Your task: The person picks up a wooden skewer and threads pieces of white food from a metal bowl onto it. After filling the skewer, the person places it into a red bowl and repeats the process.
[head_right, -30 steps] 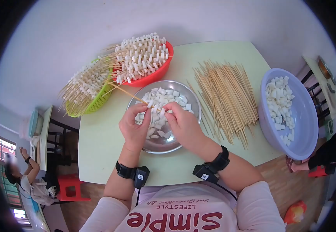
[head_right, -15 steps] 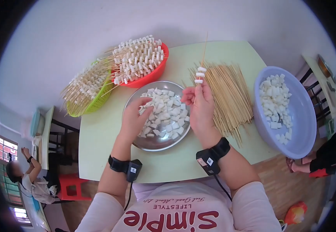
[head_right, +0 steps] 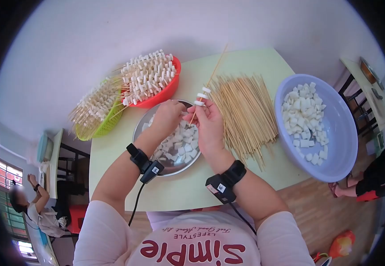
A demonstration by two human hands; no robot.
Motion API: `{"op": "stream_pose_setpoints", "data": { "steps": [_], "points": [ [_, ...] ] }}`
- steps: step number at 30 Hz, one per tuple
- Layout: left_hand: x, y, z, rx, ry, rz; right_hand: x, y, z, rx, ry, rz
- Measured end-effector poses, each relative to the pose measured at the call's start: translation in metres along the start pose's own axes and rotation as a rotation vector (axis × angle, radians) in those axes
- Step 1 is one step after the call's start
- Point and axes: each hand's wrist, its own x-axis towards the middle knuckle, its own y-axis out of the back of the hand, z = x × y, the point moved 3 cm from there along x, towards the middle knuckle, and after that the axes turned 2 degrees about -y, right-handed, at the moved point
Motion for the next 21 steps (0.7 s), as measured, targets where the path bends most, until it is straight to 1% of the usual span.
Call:
{"op": "stream_pose_setpoints", "data": {
  "steps": [4,5,7,8,9,10,12,16,18,19,21],
  "points": [
    [0.0,0.004,0.003,-0.027,-0.018,-0.007,-0.004,-0.005,0.001,-0.094,-0.039,-0.044],
    [0.0,0.007,0.007,-0.074,-0.002,-0.008,-0.006,-0.007,0.001,-0.096,-0.041,-0.049],
    [-0.002,0.005,0.007,-0.122,0.018,-0.004,-0.007,-0.009,0.0,-0.231,-0.022,-0.055],
    [-0.003,-0.001,0.004,-0.168,-0.026,0.023,-0.007,-0.009,-0.001,-0.233,-0.023,-0.059],
    [-0.003,-0.004,0.001,-0.214,-0.071,0.049,-0.007,-0.01,-0.001,-0.276,-0.025,-0.107],
    [-0.003,-0.005,-0.001,-0.215,-0.069,0.052,-0.007,-0.012,-0.001,-0.319,-0.028,-0.153],
    [-0.004,-0.007,-0.002,-0.229,-0.147,0.023,-0.01,-0.015,0.0,-0.296,-0.013,-0.153],
    [-0.003,-0.004,0.0,-0.178,-0.147,0.032,-0.008,-0.011,0.006,-0.291,0.041,-0.128],
    [-0.008,0.001,-0.001,-0.263,0.08,0.049,-0.005,-0.009,0.005,-0.324,0.057,-0.133],
    [-0.012,0.011,0.003,-0.262,0.089,0.055,-0.005,-0.007,0.004,-0.352,0.074,-0.127],
    [-0.025,0.039,-0.001,-0.538,0.332,0.231,-0.003,-0.006,0.004,-0.405,0.069,-0.151]
  ]
}}
